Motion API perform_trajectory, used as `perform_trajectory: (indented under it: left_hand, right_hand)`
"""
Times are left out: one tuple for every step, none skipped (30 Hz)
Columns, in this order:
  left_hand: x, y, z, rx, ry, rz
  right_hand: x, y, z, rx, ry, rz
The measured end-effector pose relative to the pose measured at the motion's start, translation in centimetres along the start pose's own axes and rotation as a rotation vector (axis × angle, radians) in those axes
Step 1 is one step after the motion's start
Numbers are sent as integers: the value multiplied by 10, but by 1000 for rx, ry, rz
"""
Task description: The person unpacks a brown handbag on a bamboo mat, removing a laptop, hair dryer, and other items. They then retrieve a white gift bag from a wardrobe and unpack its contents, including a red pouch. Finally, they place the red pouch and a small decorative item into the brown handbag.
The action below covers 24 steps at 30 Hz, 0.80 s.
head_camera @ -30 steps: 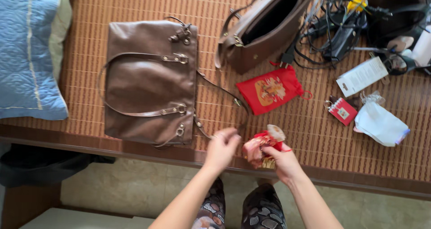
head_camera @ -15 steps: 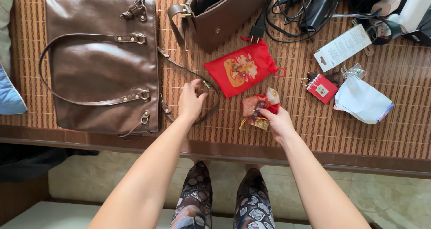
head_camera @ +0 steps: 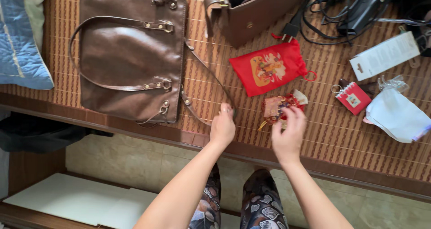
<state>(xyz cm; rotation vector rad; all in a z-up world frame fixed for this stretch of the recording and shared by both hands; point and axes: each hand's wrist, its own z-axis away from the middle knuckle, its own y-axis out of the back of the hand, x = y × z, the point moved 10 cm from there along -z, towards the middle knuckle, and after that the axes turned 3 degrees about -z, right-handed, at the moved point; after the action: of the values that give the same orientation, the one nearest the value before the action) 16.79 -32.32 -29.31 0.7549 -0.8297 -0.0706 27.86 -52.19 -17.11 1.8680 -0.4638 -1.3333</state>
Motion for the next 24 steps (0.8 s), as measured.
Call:
perform_trajectory:
  left_hand:
    - [-7, 4, 9, -67, 17, -11]
    - [-13, 12, 12, -132, 32, -23]
    - [-13, 37, 9, -55, -23, 44]
    - [-16, 65, 9, 20, -76, 110]
    - [-20, 97, 9, 96, -129, 176]
    - [-18, 148, 7, 289, -283, 200]
    - [-23, 199, 9, 494, -371, 242]
    - [-45, 241, -4, 546, -325, 522]
    - [-90, 269, -21, 540, -17, 810]
    - [-89, 311, -28, 614, -152, 821]
    - [-104, 339, -38, 659, -82, 851]
    - [-116, 359, -48, 712, -15, 881]
    - [-117, 367, -59, 705, -16, 896]
    - [-118, 374, -69, 695, -14, 909]
    - [-118, 380, -77, 684, -13, 921]
    - [-109, 381, -85, 663, -52, 885]
    - [-97, 376, -91, 641, -91, 849]
    - [-81, 368, -93, 616, -130, 816]
    - [-55, 366, -80, 657, -236, 595]
    - [-24, 359, -65, 690, -346, 372]
    - [11, 352, -44, 778, -452, 72]
    - [46, 337, -21, 847, -550, -230]
    - [65, 324, -7, 821, -611, -194]
    - [84, 308, 7, 794, -672, -155]
  right_hand:
    - [-11, -13, 1, -60, 14, -59]
    - [-21, -27, 1, -119, 28, -118]
    - [-30, -45, 1, -201, 39, -145]
    - [-38, -62, 2, -286, 49, -171]
    - [-46, -80, 3, -370, 59, -196]
    - [-57, -95, 2, -428, 107, -205]
    - [-68, -112, -2, -485, 156, -214]
    - [-79, -130, -8, -539, 203, -222]
    - [-92, -145, -21, -528, 284, -211]
    - [-107, -160, -32, -519, 360, -204]
    - [-112, -174, -50, -481, 337, -139]
    - [-119, -187, -63, -441, 321, -74]
    - [-126, -202, -60, -467, 242, -49]
    - [-134, -218, -54, -495, 159, -24]
    - [-143, -236, -44, -522, 75, 0]
    - [-189, -273, 18, -812, 682, 536]
    - [-218, -282, 77, -1123, 782, 204]
    - [-267, -252, 107, -879, 1014, -112]
    - [-274, -254, 153, -1074, 1115, -37]
    - [-259, -268, 181, -1425, 844, 17]
    - [-237, -270, 208, -1750, 539, 70]
    - [-248, -262, 189, -1553, 494, -150]
    - [-249, -248, 164, -1345, 447, -356]
    - [-243, -227, 136, -1126, 399, -545]
